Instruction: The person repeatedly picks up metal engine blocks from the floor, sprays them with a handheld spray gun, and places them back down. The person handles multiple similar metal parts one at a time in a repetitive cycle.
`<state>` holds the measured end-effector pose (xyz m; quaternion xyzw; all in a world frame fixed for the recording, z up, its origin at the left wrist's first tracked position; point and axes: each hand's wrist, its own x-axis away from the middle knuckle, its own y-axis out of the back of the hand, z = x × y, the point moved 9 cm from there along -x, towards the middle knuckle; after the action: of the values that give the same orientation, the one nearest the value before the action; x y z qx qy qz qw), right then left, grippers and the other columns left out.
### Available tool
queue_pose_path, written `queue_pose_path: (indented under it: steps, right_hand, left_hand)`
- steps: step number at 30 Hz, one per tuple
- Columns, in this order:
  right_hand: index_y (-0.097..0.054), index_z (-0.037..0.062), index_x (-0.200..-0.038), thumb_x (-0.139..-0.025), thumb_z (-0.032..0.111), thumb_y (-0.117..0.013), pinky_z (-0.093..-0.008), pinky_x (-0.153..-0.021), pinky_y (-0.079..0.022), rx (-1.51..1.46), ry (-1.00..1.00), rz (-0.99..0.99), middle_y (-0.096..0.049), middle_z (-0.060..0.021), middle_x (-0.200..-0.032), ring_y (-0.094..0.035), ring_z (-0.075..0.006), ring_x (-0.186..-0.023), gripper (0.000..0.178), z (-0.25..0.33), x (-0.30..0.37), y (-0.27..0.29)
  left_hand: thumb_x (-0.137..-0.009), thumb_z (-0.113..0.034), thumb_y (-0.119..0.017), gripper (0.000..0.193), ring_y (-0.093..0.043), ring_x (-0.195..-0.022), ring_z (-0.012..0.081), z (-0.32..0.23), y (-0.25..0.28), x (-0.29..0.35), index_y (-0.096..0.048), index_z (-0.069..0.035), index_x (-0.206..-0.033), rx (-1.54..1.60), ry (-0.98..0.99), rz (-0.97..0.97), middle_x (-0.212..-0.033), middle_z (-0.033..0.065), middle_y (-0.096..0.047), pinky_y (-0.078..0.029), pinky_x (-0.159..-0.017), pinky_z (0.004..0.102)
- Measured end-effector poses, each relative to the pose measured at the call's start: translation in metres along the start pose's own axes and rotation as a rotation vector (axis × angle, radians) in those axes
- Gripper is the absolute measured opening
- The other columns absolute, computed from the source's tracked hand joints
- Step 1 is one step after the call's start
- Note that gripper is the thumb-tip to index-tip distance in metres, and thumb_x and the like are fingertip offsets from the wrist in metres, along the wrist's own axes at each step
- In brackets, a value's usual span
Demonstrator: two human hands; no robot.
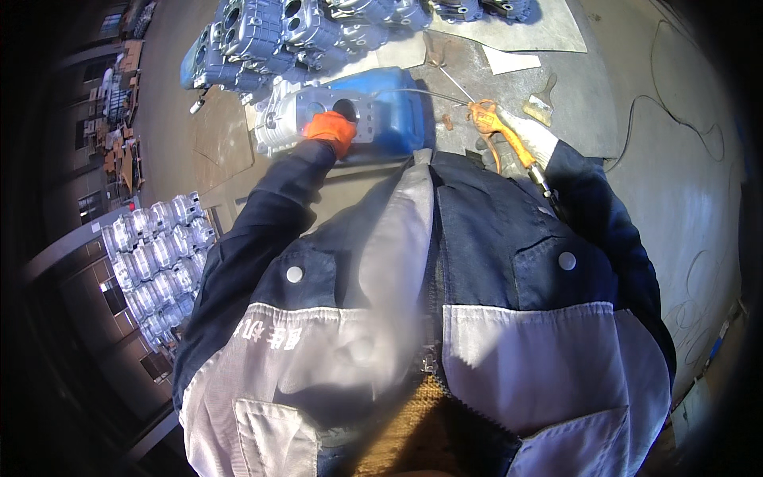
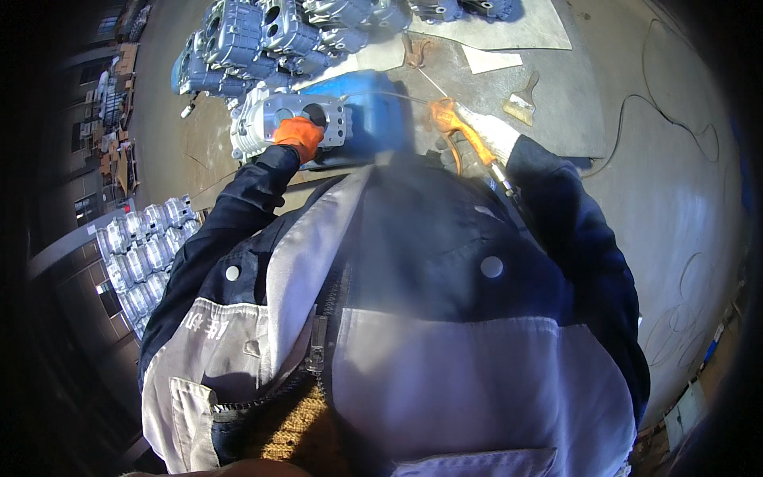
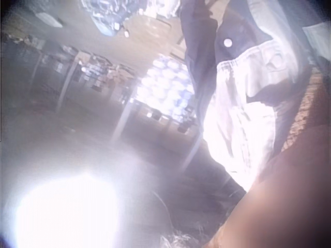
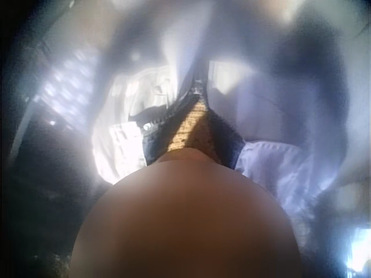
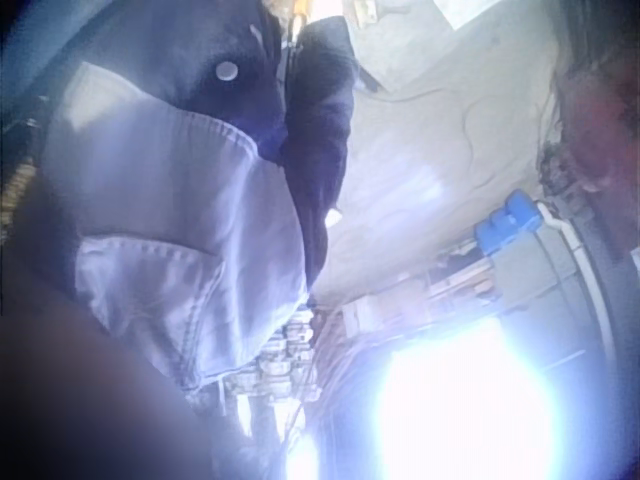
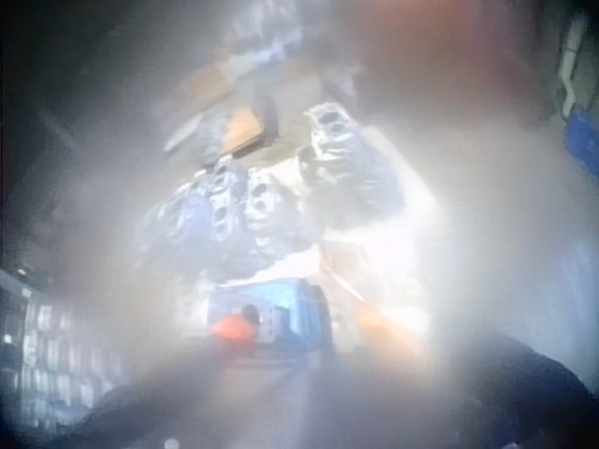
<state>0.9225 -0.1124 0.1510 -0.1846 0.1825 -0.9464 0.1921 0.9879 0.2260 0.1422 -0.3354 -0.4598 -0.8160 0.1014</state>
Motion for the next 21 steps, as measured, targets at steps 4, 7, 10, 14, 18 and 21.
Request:
queue_pose_path:
  steps: [4, 7, 10, 14, 18, 21]
  right_hand:
    - [-0.058, -0.0001, -0.118, -0.098, 0.040, -0.047, -0.0220, -0.077, -0.049, -0.119, -0.230, -0.054, -0.065, -0.0055, -0.101, -0.061, -0.0093, -0.089, 0.046, -0.036, -0.016, 0.008]
    - [-0.056, 0.0006, -0.121, -0.098, 0.040, -0.046, -0.0240, -0.075, -0.051, -0.208, -0.301, -0.016, -0.065, -0.0086, -0.099, -0.063, -0.0131, -0.085, 0.047, -0.045, -0.020, 0.004]
    - [-0.053, 0.0013, -0.124, -0.099, 0.039, -0.044, -0.0275, -0.072, -0.053, -0.348, -0.336, -0.004, -0.065, -0.0117, -0.101, -0.065, -0.0185, -0.084, 0.047, -0.046, -0.018, -0.003]
    - [-0.053, 0.0009, -0.124, -0.100, 0.038, -0.040, -0.0290, -0.078, -0.051, -0.333, -0.270, 0.090, -0.064, -0.0123, -0.106, -0.063, -0.0197, -0.090, 0.046, -0.034, -0.017, -0.014]
    - [-0.053, -0.0005, -0.125, -0.101, 0.037, -0.039, -0.0238, -0.093, -0.044, -0.263, -0.279, 0.045, -0.061, -0.0079, -0.115, -0.058, -0.0126, -0.104, 0.047, -0.034, -0.017, -0.012]
    - [-0.052, 0.0006, -0.125, -0.100, 0.037, -0.040, -0.0225, -0.090, -0.046, -0.315, -0.263, 0.006, -0.062, -0.0075, -0.113, -0.059, -0.0116, -0.102, 0.046, -0.030, -0.012, -0.008]
  left_hand:
    - [-0.080, -0.019, -0.059, 0.022, -0.062, -0.102, 0.0317, -0.009, 0.013, 0.013, -0.070, -0.010, -0.098, -0.091, -0.083, 0.004, -0.106, 0.0137, -0.065, -0.051, -0.083, 0.0415]
    - [-0.078, -0.019, -0.061, 0.021, -0.063, -0.099, 0.0313, -0.010, 0.022, 0.018, -0.071, -0.011, -0.095, -0.089, -0.091, -0.034, -0.102, 0.0130, -0.066, -0.051, -0.083, 0.0407]
    - [-0.076, -0.018, -0.062, 0.020, -0.063, -0.098, 0.0311, -0.010, 0.024, 0.019, -0.071, -0.012, -0.093, -0.092, -0.091, -0.044, -0.099, 0.0127, -0.067, -0.051, -0.082, 0.0400]
    - [-0.076, -0.017, -0.061, 0.020, -0.064, -0.098, 0.0307, -0.010, 0.025, 0.019, -0.071, -0.013, -0.093, -0.085, -0.097, -0.057, -0.099, 0.0127, -0.067, -0.051, -0.081, 0.0398]
    - [-0.076, -0.017, -0.061, 0.021, -0.064, -0.097, 0.0304, -0.010, 0.027, 0.017, -0.071, -0.014, -0.094, -0.123, -0.110, -0.052, -0.099, 0.0122, -0.068, -0.051, -0.080, 0.0399]
    - [-0.077, -0.017, -0.061, 0.021, -0.064, -0.099, 0.0304, -0.009, 0.027, 0.016, -0.071, -0.014, -0.094, -0.122, -0.101, -0.009, -0.100, 0.0124, -0.067, -0.051, -0.081, 0.0399]
